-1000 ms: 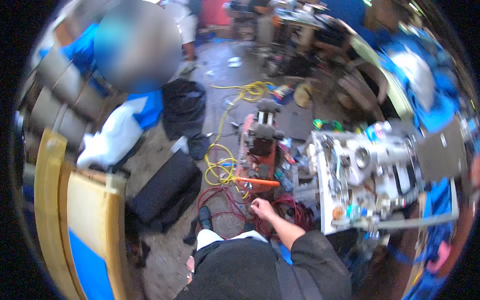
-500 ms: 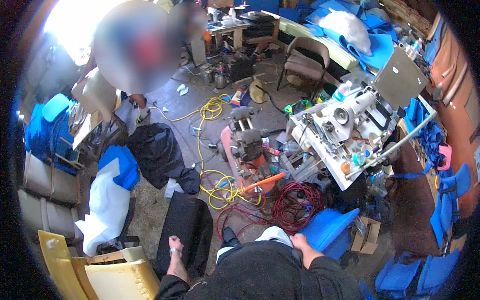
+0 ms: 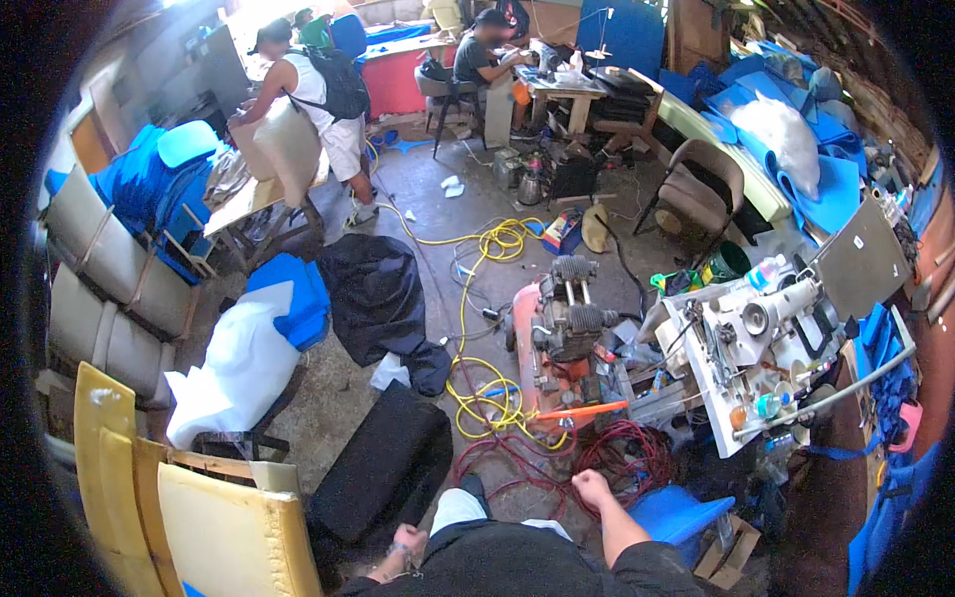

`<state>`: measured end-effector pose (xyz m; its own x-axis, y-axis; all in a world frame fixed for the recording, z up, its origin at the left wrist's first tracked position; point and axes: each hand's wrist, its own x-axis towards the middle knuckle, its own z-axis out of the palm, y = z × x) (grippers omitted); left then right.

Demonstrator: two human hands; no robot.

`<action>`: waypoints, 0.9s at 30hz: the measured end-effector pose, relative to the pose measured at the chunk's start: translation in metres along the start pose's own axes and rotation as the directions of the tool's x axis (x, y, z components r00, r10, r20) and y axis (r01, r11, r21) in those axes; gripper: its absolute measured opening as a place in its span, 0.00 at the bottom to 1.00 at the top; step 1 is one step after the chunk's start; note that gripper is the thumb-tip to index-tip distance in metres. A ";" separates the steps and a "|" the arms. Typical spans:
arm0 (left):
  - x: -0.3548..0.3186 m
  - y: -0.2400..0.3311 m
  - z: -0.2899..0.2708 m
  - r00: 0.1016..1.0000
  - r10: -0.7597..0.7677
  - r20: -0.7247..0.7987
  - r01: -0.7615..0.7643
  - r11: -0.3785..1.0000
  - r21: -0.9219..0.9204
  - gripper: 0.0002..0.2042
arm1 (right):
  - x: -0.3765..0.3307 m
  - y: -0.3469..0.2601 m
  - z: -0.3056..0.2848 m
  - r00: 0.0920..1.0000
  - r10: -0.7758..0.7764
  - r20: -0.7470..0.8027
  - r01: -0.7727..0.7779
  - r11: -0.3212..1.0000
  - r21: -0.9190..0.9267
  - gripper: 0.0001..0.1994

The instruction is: Measuring and cutting foam for furniture upholstery.

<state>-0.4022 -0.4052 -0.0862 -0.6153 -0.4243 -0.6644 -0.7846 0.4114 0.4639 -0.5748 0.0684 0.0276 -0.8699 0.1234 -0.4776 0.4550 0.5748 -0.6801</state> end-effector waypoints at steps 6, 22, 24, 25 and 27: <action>0.055 0.001 -0.050 0.985 -0.070 0.156 0.013 0.941 0.337 0.19 | 0.036 -0.093 0.010 0.994 -0.098 -0.043 0.098 0.995 -0.013 0.10; 0.153 0.189 -0.177 0.988 -0.021 -0.154 -0.051 0.895 -0.444 0.18 | 0.127 -0.221 0.015 0.978 0.121 0.172 -0.053 0.933 -0.357 0.12; 0.141 0.156 -0.148 0.979 0.045 -0.200 -0.069 0.991 -0.113 0.22 | 0.153 -0.242 0.027 0.988 0.025 0.149 0.041 0.904 -0.426 0.14; 0.132 0.139 -0.133 0.991 -0.002 -0.133 0.004 1.000 0.014 0.27 | 0.167 -0.253 0.034 0.987 0.020 0.157 0.046 0.913 -0.406 0.14; 0.129 0.111 -0.113 0.968 -0.134 0.211 0.064 0.949 0.308 0.29 | 0.194 -0.272 0.045 0.960 0.007 0.279 0.110 0.910 -0.399 0.16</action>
<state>-0.5768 -0.5058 -0.0540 -0.4745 -0.2960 -0.8290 -0.7608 0.6116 0.2171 -0.8586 -0.0999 0.0947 -0.7788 -0.1036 -0.6186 0.2426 0.8597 -0.4495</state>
